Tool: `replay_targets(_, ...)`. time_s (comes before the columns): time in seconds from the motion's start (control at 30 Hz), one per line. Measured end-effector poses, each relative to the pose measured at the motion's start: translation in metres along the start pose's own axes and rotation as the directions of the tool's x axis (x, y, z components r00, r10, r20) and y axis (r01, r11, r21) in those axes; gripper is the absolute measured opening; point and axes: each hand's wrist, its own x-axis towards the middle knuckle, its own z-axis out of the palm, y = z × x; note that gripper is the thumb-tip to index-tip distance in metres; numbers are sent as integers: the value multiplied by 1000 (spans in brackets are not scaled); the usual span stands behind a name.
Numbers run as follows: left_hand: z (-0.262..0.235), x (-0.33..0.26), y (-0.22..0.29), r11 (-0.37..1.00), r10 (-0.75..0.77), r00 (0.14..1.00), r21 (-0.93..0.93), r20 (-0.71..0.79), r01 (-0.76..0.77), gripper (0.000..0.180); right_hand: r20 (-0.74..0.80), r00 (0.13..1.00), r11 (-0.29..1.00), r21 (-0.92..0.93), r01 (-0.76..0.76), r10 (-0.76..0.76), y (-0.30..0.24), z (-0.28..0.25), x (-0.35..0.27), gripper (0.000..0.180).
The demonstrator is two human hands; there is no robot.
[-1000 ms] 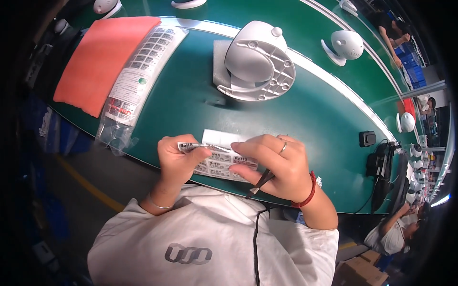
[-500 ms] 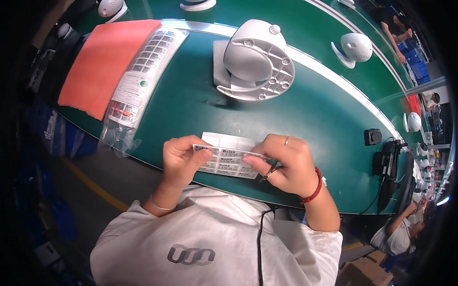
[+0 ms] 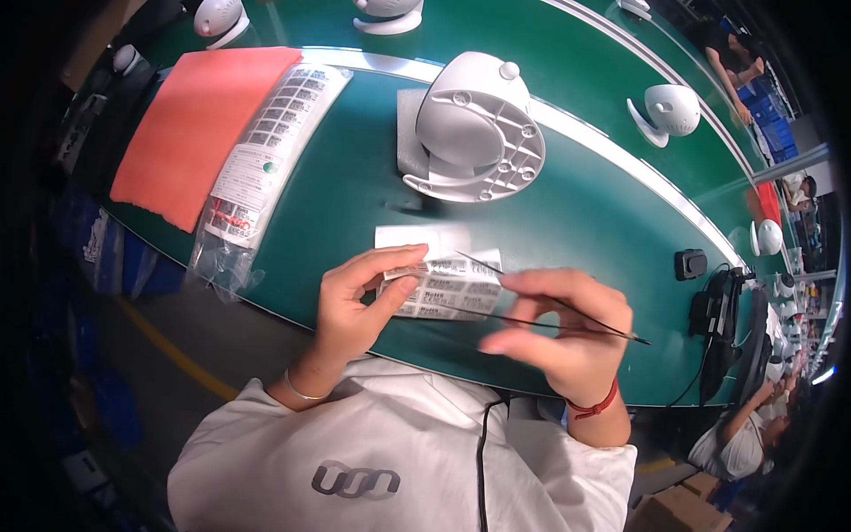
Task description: Applying small identification labels to electronic camera components using tweezers.
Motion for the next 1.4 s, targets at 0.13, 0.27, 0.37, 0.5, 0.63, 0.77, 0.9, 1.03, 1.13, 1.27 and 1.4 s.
replay_targets(0.13,1,-2,1,999,-21,999,42,32,20,30,177,983,958,-269,98,-51,-3,4,1,42)
replay_targets(0.27,2,-4,-3,998,-48,999,-31,6,48,43,275,933,863,-383,329,-233,-6,11,8,36)
replay_targets(0.37,2,-4,-2,1000,-14,1000,22,11,14,49,324,906,803,-441,400,-274,-5,11,9,31)
replay_targets(0.5,0,-7,-3,992,4,1000,124,24,-7,52,330,882,748,-475,463,-336,-2,13,8,31)
replay_targets(0.63,0,-7,-6,988,58,997,139,44,-63,54,244,845,668,-524,528,-476,1,8,12,30)
replay_targets(0.77,-8,-13,-9,989,-14,996,148,86,1,56,352,801,458,-678,575,-484,12,0,23,33)
replay_targets(0.9,-11,-14,-6,991,-68,990,118,120,54,55,404,772,399,-684,611,-491,30,-2,30,37)
replay_targets(1.03,-12,-12,-3,989,-101,984,119,144,84,53,371,775,392,-703,594,-511,41,-3,37,38)
replay_targets(1.13,-12,-11,-2,989,-102,983,118,155,84,53,362,774,408,-691,597,-520,44,-2,40,40)
replay_targets(1.27,-13,-12,-3,988,-119,982,116,149,102,52,359,785,427,-686,589,-506,48,-2,43,42)
replay_targets(1.4,-12,-13,-4,989,-111,983,117,146,94,51,360,783,425,-686,591,-508,51,-3,44,42)
